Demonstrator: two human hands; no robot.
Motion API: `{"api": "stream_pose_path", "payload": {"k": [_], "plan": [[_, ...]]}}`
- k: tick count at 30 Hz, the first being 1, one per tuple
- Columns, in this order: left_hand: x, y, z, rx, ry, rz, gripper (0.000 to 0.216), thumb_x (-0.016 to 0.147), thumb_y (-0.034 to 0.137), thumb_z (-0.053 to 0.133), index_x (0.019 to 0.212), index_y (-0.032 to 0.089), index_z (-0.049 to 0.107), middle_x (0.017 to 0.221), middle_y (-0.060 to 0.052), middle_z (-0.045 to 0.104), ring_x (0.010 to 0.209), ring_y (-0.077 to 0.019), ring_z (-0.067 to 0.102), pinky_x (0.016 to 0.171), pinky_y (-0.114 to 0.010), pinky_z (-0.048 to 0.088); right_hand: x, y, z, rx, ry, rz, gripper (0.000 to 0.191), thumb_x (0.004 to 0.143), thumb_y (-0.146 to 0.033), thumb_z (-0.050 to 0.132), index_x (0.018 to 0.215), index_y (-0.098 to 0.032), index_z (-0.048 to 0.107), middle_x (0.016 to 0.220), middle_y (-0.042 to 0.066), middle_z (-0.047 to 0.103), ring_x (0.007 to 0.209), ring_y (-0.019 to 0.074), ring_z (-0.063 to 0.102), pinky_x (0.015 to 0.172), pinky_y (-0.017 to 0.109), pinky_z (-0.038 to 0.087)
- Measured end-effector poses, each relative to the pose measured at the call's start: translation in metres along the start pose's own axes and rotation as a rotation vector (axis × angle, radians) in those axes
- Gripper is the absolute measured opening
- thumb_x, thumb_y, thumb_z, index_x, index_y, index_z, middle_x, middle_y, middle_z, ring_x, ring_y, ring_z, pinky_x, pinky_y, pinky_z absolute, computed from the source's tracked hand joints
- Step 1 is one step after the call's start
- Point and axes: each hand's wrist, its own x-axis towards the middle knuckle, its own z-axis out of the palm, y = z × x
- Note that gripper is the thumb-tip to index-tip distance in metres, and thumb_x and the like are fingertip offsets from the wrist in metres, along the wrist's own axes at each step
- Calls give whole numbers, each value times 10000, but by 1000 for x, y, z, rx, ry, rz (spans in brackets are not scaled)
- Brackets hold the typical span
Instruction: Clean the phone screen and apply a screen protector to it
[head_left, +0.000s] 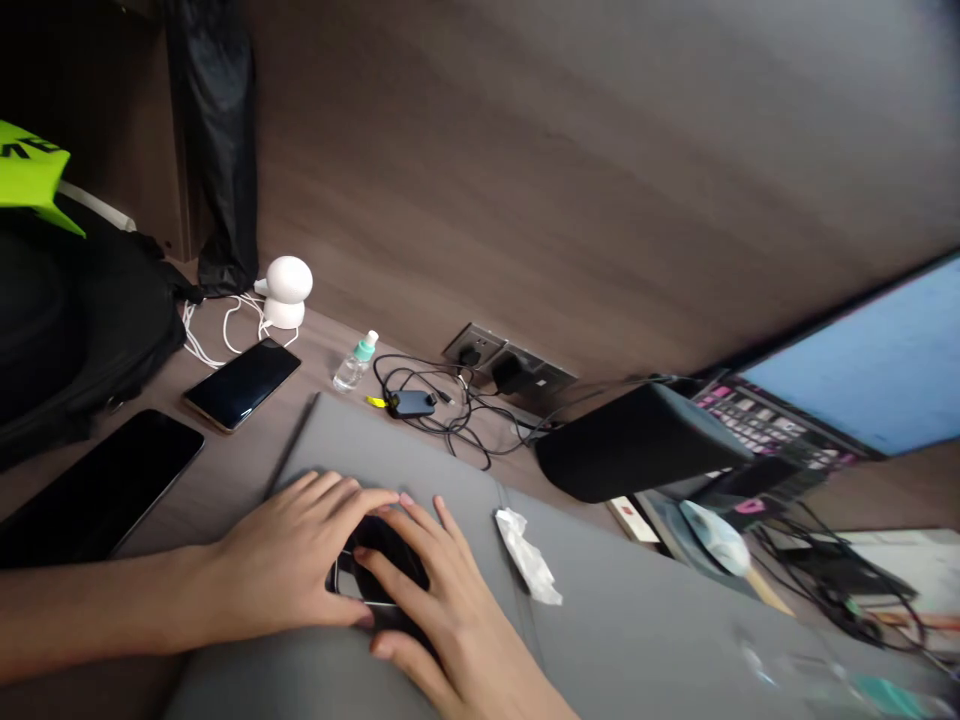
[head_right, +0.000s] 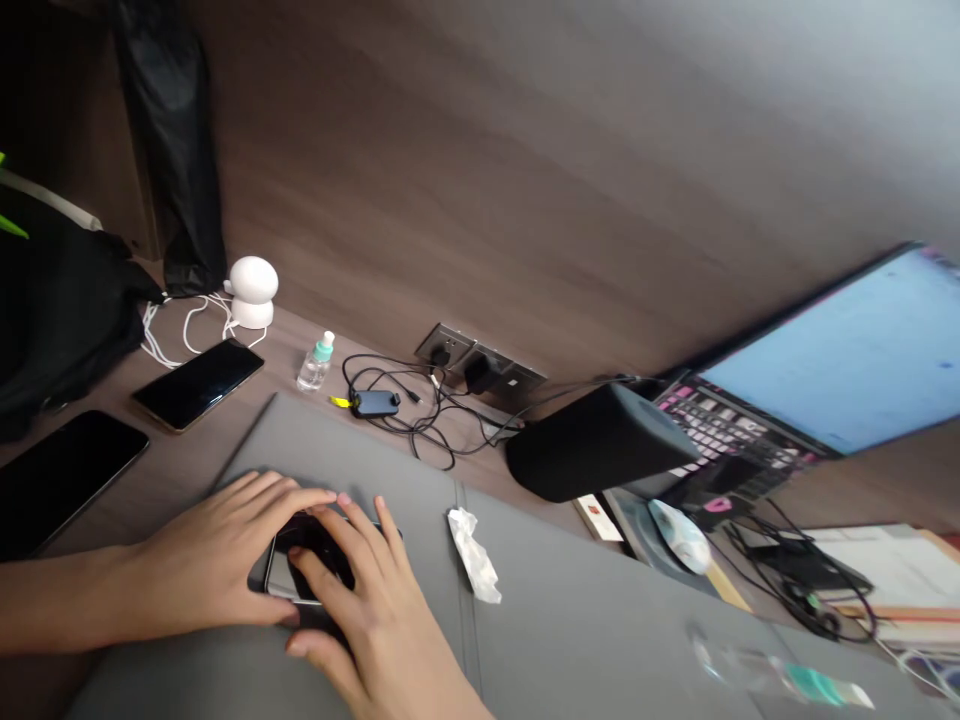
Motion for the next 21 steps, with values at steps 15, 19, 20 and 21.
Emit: {"api": "stream_pose_path", "payload": {"k": [15, 19, 20, 21], "plan": [[-3, 0, -1, -13, 7, -53, 873, 755, 405, 864, 1504, 284, 432, 1335, -87, 673, 1216, -319, 647, 1012, -450, 514, -15, 7, -3, -15, 55, 145, 414, 1039, -454, 597, 1441, -376, 651, 1601, 84, 511, 1547, 373, 379, 1219, 687, 327], [-2, 2, -4, 3, -35, -98, 874, 754, 418, 859, 1508, 264, 444, 1341, -107, 669, 1240, -338, 635, 1018, -467, 514, -26, 13, -2, -64, 65, 231, 376, 1048, -428, 582, 1411, -399, 674, 1598, 75, 516, 1536, 393, 391, 1185, 719, 361], [-1, 3, -5, 6, -49, -110, 881, 748, 418, 863, 1509, 261, 447, 1347, -111, 666, 1248, -342, 629, 1024, -474, 513, -29, 14, -1, -71, 65, 252, 373, 1051, -423, 575, 1409, -400, 676, 1593, 72, 521, 1537, 397, 389, 1179, 727, 365], [-1, 3, -6, 9, -59, -121, 884, 742, 414, 867, 1507, 260, 451, 1350, -111, 663, 1253, -345, 625, 1030, -478, 511, -32, 15, -1, -78, 65, 271, 372, 1054, -417, 568, 1410, -399, 676, 1588, 70, 527, 1537, 402, 386, 1174, 733, 367]]}}
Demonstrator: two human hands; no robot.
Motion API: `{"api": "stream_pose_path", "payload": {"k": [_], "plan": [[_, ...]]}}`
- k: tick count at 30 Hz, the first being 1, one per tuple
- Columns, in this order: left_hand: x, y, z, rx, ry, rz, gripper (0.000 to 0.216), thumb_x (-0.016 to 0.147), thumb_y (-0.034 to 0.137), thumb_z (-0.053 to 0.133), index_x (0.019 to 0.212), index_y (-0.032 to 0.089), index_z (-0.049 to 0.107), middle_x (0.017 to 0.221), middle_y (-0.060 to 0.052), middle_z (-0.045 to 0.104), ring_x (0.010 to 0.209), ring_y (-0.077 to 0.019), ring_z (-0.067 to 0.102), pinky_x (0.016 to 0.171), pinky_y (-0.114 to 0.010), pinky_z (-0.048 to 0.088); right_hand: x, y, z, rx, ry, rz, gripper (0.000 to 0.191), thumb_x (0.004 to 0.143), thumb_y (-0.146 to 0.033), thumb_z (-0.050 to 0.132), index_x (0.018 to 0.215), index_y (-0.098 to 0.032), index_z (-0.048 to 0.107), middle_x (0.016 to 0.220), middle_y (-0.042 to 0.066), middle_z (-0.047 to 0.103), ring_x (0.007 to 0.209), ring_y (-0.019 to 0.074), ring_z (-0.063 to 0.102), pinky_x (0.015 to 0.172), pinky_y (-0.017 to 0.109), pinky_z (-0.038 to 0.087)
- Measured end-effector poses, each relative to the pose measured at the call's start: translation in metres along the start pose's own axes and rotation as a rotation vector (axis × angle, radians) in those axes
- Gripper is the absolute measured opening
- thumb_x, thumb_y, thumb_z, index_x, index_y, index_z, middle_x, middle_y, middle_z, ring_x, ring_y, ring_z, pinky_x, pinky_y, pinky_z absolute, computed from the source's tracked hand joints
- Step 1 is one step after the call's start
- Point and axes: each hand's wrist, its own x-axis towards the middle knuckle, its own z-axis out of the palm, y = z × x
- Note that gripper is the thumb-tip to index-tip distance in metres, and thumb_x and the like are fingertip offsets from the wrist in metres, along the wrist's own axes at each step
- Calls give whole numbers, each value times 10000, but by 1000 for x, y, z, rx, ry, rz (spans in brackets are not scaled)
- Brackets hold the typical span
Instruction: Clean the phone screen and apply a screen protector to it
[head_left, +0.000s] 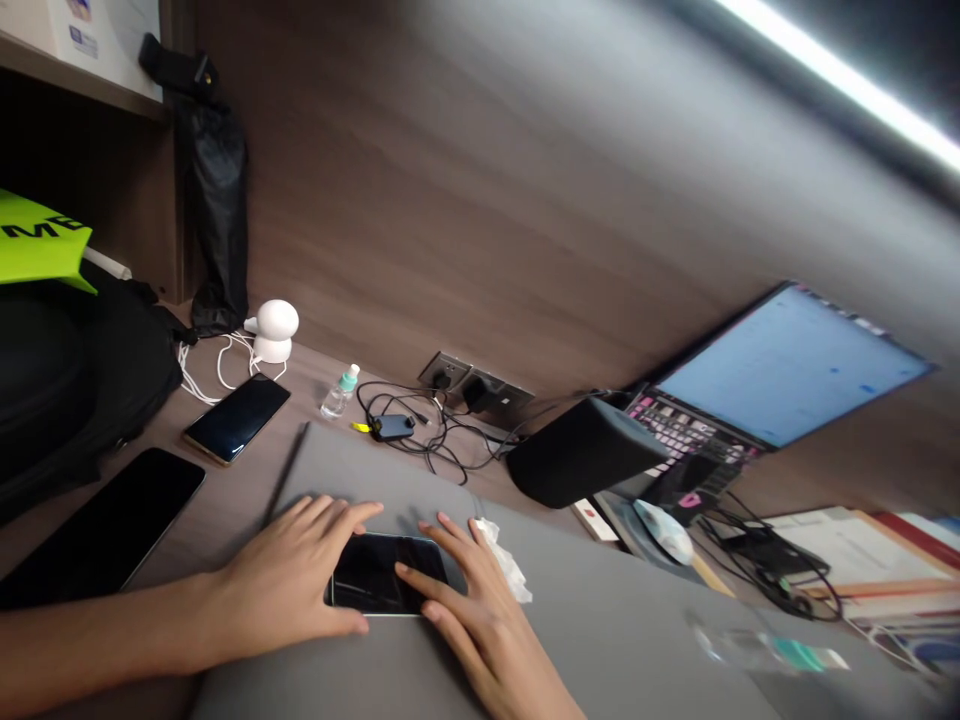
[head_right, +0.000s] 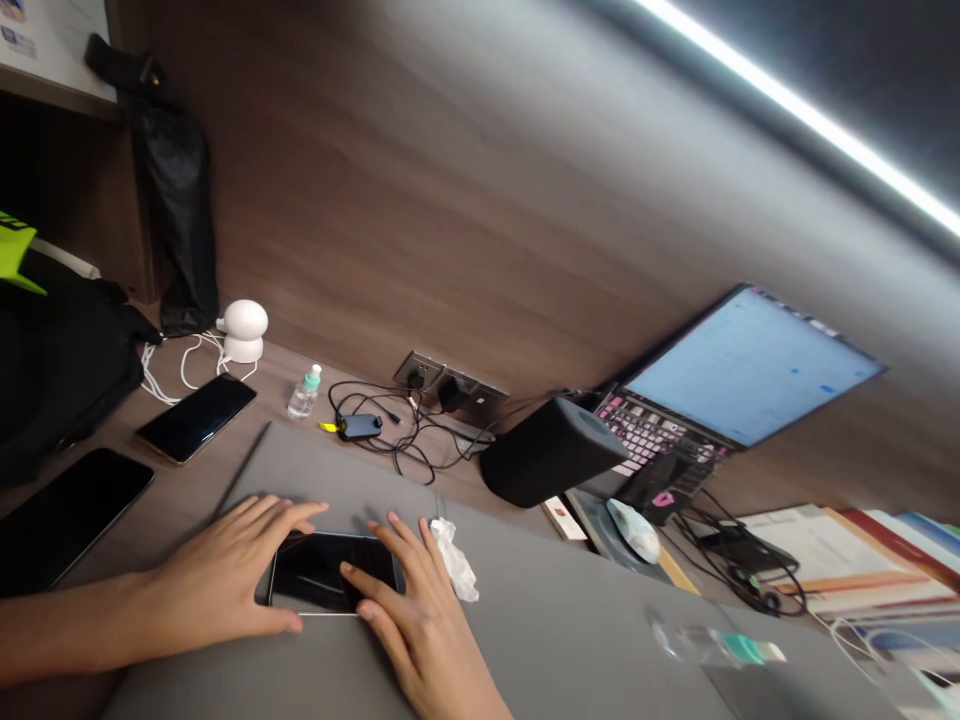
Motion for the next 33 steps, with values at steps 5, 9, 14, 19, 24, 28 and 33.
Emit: {"api": "stream_pose_path", "payload": {"k": [5, 9, 14, 19, 24, 28, 33], "plan": [[1, 2, -2, 5, -28, -16, 890, 728, 350, 886, 1504, 261, 458, 1312, -90, 667, 1214, -331, 626, 1057, -499, 498, -15, 16, 4, 0, 22, 84, 367, 1062, -399, 551, 1402, -377, 688, 1610, 57, 502, 1565, 401, 328, 1191, 705, 373], [1, -1, -1, -1, -41, -31, 885, 732, 348, 881, 1506, 277, 456, 1314, -82, 659, 1230, -332, 608, 1070, -502, 490, -29, 37, 18, 20, 98, 144, 358, 1080, -379, 505, 1360, -349, 725, 1612, 60, 500, 1581, 395, 293, 1198, 665, 402], [1, -7, 2, 2, -34, -29, 883, 749, 304, 858, 1524, 307, 436, 1315, -62, 652, 1246, -317, 591, 1086, -497, 477, -48, 50, 34, -2, 169, 184, 390, 1089, -363, 483, 1432, -353, 670, 1651, 45, 455, 1563, 375, 348, 1212, 619, 416], [0, -10, 3, 29, -27, 1, 838, 773, 307, 846, 1515, 310, 457, 1353, -53, 645, 1270, -308, 583, 1111, -489, 465, -74, 39, 40, -50, 332, 141, 464, 1071, -276, 510, 1530, -316, 565, 1564, 59, 562, 1473, 327, 504, 1165, 508, 517], [-1, -10, 2, 95, -8, 37, 794, 796, 355, 842, 1508, 314, 494, 1441, -51, 624, 1315, -320, 573, 1130, -497, 458, -87, 22, 39, -67, 462, 60, 498, 1024, -150, 531, 1508, -265, 556, 1428, 64, 670, 1386, 263, 595, 1237, 490, 434], [-1, -15, 3, 115, 3, 56, 782, 820, 359, 833, 1521, 320, 489, 1412, -54, 654, 1297, -312, 600, 1107, -484, 484, -80, 27, 33, -80, 475, 141, 511, 1030, -172, 526, 1531, -270, 523, 1446, 89, 649, 1360, 269, 606, 1171, 485, 498], [-2, -22, 5, 94, -4, 18, 757, 847, 363, 817, 1526, 377, 484, 1434, -26, 647, 1302, -298, 609, 1121, -490, 483, -51, 57, 18, 155, 374, 459, 424, 1103, -371, 420, 1464, -246, 604, 1483, 135, 609, 1329, 279, 626, 1096, 470, 554]]}}
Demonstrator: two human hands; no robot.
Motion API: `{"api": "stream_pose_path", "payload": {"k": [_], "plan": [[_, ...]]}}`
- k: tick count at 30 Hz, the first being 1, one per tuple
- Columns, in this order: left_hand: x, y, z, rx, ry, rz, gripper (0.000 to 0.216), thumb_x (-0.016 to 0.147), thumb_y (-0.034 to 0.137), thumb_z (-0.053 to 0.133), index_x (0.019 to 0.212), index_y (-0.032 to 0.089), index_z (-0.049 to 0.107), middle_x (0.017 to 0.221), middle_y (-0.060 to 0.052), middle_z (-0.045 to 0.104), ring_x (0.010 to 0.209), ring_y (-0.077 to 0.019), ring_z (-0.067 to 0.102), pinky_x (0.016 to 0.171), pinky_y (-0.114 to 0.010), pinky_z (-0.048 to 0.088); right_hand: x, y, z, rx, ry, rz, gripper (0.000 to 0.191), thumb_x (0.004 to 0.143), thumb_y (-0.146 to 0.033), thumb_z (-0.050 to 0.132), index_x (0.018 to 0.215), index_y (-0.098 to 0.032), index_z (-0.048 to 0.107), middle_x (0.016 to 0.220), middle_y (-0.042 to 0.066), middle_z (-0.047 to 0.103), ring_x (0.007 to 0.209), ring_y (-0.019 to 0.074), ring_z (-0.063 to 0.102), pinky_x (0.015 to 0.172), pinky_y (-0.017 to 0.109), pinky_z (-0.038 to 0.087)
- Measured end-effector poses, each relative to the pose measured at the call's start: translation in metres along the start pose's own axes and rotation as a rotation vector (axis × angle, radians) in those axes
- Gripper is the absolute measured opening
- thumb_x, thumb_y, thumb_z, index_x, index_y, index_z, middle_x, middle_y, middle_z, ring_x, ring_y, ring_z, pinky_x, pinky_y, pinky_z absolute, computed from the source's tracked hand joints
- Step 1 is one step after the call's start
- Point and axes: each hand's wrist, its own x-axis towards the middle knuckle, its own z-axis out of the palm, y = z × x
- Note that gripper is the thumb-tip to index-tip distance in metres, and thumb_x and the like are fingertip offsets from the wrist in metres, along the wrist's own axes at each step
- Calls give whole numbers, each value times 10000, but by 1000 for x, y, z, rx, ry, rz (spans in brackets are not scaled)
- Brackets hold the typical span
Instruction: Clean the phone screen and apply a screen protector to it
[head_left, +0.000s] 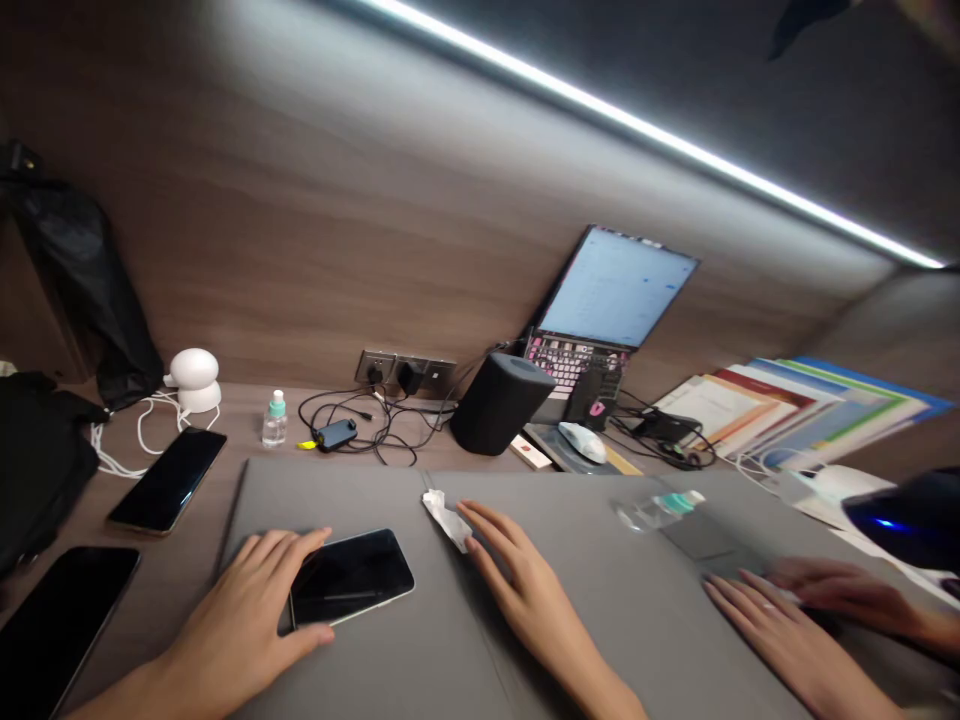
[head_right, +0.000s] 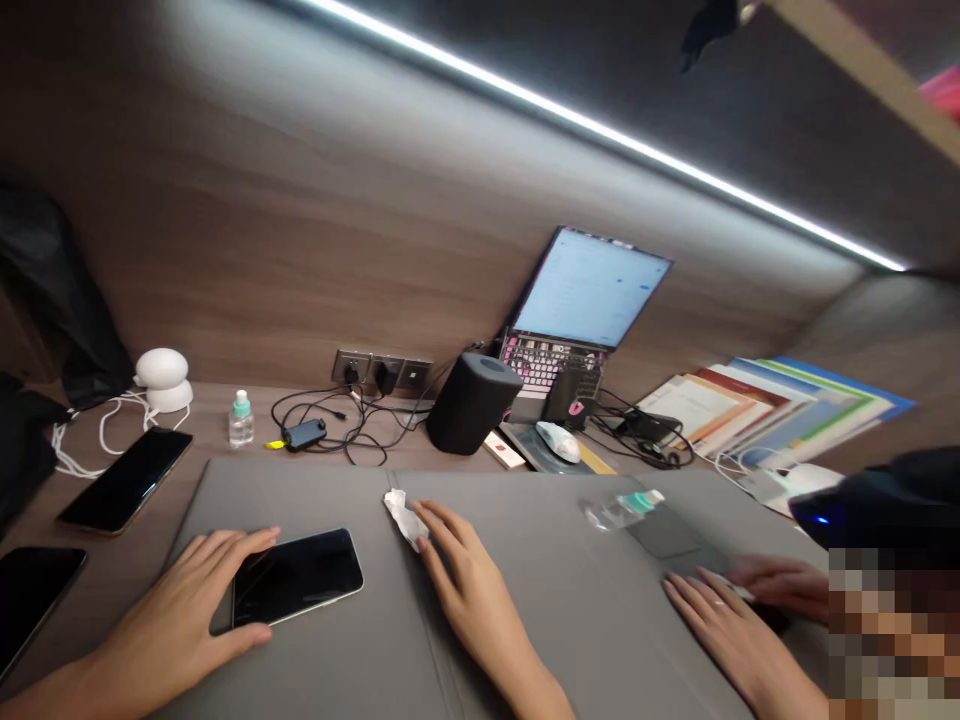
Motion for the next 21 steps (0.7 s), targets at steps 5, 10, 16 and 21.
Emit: {"api": "stream_pose_path", "payload": {"k": [5, 10, 16, 21], "plan": [[1, -1, 1, -22, 3, -48, 737, 841, 296, 806, 1508, 407, 513, 1413, -24, 655, 1298, -297, 614, 1102, -471, 507, 33, 6, 5, 104, -200, -40, 408, 1093, -402, 442, 1389, -248, 677, 1367, 133, 668, 1247, 273, 658, 1093, 457, 529], [0, 0, 1, -17, 10, -33, 708, 868, 306, 783, 1512, 424, 515, 1416, -20, 662, 1282, -293, 629, 1083, -455, 524, 39, 9, 18, 126, -137, -90, 332, 1089, -399, 460, 1217, -254, 731, 1126, 104, 686, 1008, 230, 709, 931, 365, 574], [0, -3, 2, 24, 76, 26, 706, 844, 304, 794, 1496, 391, 538, 1387, -19, 680, 1245, -274, 649, 1045, -394, 547, 33, -22, 6, 235, -62, -150, 309, 1103, -353, 440, 1084, -218, 718, 1022, 84, 678, 911, 191, 707, 844, 282, 558], [0, -3, 1, 50, 72, 54, 684, 860, 305, 774, 1499, 357, 536, 1402, -48, 672, 1254, -281, 641, 1063, -412, 537, 16, -69, -2, 179, -207, -292, 360, 1064, -134, 431, 1320, -245, 659, 1039, 69, 659, 910, 169, 676, 843, 252, 546]]}}
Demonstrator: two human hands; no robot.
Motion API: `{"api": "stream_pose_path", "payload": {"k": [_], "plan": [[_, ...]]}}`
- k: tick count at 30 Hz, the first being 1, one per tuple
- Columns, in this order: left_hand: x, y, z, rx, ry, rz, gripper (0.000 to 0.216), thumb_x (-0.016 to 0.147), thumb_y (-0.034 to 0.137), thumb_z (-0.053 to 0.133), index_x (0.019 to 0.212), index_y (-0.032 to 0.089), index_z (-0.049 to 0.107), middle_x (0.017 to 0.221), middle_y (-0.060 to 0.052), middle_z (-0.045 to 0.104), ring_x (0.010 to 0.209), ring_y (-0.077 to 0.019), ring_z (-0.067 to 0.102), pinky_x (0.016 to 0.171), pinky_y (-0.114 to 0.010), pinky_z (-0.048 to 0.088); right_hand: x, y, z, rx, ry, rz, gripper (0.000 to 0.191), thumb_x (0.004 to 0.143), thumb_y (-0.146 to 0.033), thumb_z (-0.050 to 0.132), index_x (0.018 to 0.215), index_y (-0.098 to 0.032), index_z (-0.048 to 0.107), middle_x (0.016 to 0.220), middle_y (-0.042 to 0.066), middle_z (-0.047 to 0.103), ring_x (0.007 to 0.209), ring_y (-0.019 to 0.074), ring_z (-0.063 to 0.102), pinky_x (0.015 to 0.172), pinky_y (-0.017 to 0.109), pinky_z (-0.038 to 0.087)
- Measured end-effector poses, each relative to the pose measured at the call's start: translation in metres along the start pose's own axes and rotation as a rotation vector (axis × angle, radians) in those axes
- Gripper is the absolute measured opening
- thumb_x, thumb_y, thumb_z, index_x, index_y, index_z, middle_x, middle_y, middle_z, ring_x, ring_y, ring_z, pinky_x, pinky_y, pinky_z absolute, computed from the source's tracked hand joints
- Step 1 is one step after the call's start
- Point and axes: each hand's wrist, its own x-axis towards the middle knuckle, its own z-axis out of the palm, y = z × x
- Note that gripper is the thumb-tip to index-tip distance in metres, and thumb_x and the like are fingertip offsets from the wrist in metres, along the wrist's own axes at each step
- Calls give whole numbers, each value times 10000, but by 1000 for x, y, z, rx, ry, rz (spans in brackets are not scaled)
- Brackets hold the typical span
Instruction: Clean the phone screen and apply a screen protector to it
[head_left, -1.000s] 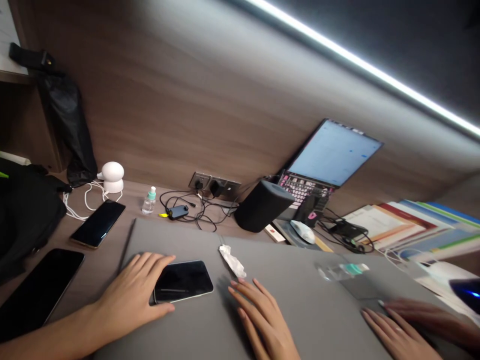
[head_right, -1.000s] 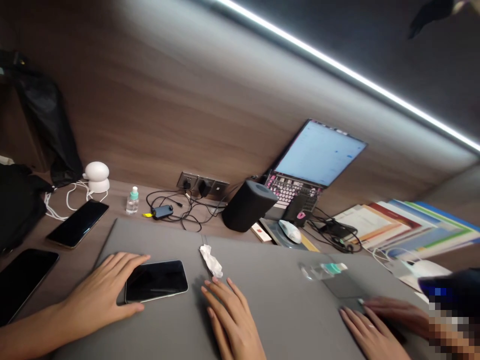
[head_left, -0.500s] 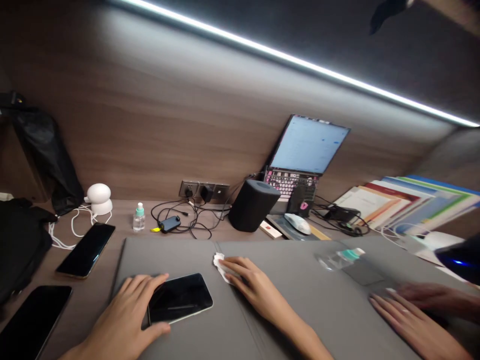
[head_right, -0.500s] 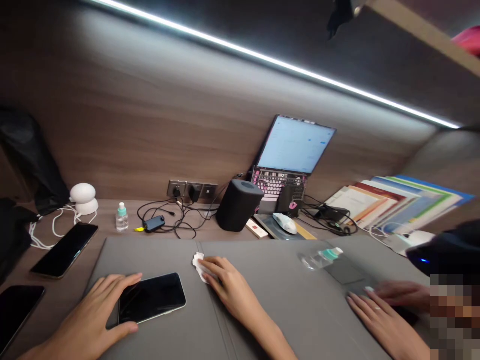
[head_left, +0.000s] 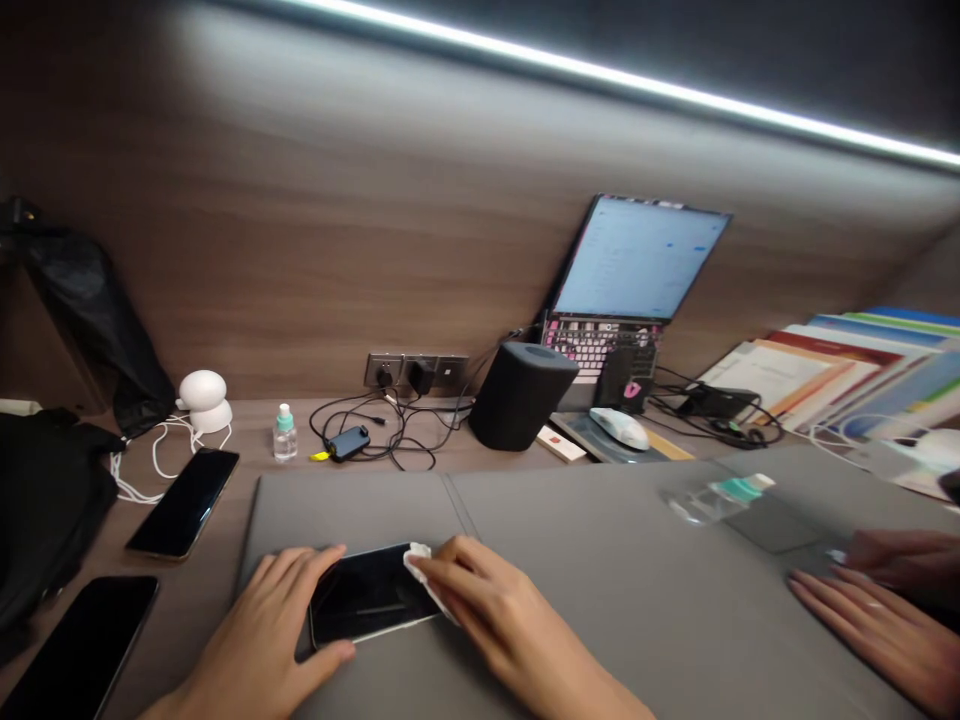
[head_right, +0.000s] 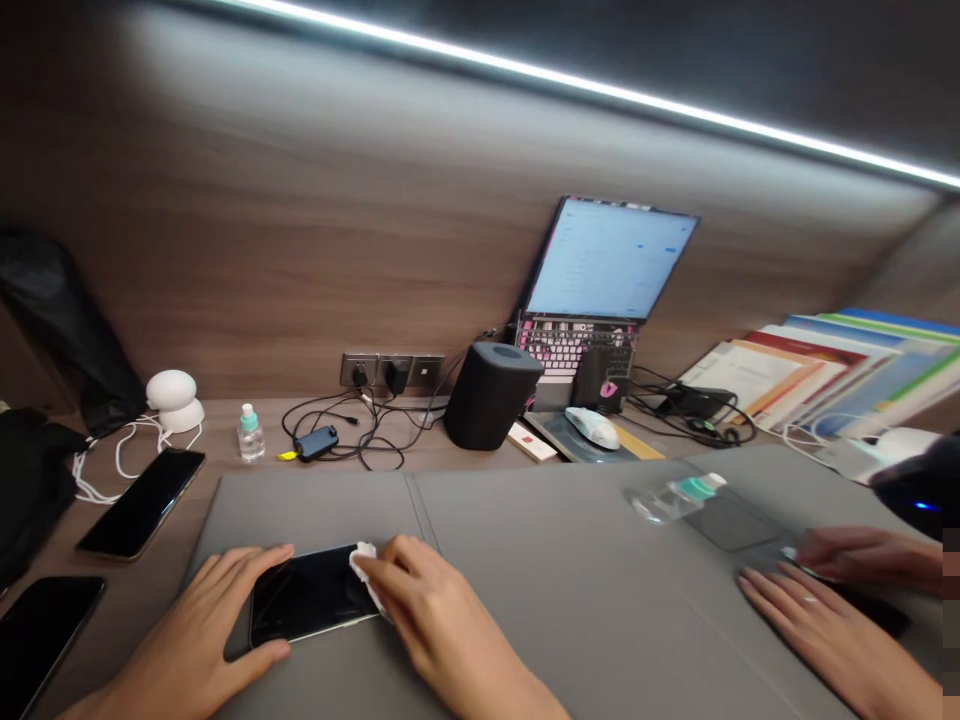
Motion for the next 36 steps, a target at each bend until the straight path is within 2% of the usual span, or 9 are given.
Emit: {"api": "stream_pose_path", "payload": {"k": [3, 7, 13, 18, 22, 28, 36], "plan": [[0, 1, 0, -5, -12, 5, 696, 863, 304, 777, 1508, 355, 520, 1419, -56, 663, 1273, -291, 633, 1079, -436, 534, -5, -15, 13, -185, -33, -97, 562, 937, 28, 447, 1430, -201, 586, 1056, 96, 644, 892, 205, 632, 805, 294, 543], [0, 2, -1, -12, -37, -12, 723, 861, 303, 789, 1519, 351, 492, 1451, -57, 641, 1304, -294, 614, 1110, -461, 521, -6, -17, 27, -316, -39, -174, 690, 804, 93, 512, 1462, -110, 543, 1074, 128, 639, 880, 241, 579, 788, 347, 532], [2, 7, -4, 3, -56, -23, 722, 865, 323, 794, 1519, 330, 487, 1421, -69, 651, 1284, -293, 623, 1094, -472, 533, 10, -19, 23, -191, -118, -161, 527, 901, 71, 473, 1342, -173, 626, 1045, 87, 632, 894, 217, 559, 784, 318, 494], [2, 5, -3, 18, -58, -4, 700, 873, 355, 788, 1511, 319, 500, 1420, -80, 654, 1278, -304, 624, 1097, -480, 522, 22, -32, 30, -168, -124, -208, 395, 958, 5, 510, 1290, -156, 650, 1038, 83, 636, 872, 212, 540, 782, 336, 465], [2, 4, -3, 17, -52, -8, 695, 876, 346, 781, 1512, 321, 503, 1410, -77, 657, 1264, -300, 627, 1078, -459, 528, 22, -28, 29, -197, -121, -216, 405, 958, -17, 521, 1314, -157, 655, 1036, 90, 644, 867, 217, 545, 791, 347, 465], [4, 12, -9, -7, -84, -16, 704, 876, 339, 785, 1512, 307, 486, 1407, -88, 645, 1258, -305, 614, 1072, -471, 519, 7, -8, 14, -205, -94, -92, 510, 898, 76, 446, 1288, -157, 679, 1024, 103, 637, 859, 212, 570, 773, 332, 476], [6, 8, -11, 32, -63, 46, 605, 928, 363, 723, 1481, 270, 496, 1411, -93, 648, 1266, -295, 608, 1068, -450, 497, 29, -39, 29, -137, -158, -187, 289, 969, -41, 530, 1180, -139, 702, 1015, 78, 633, 884, 206, 551, 797, 337, 457]]}}
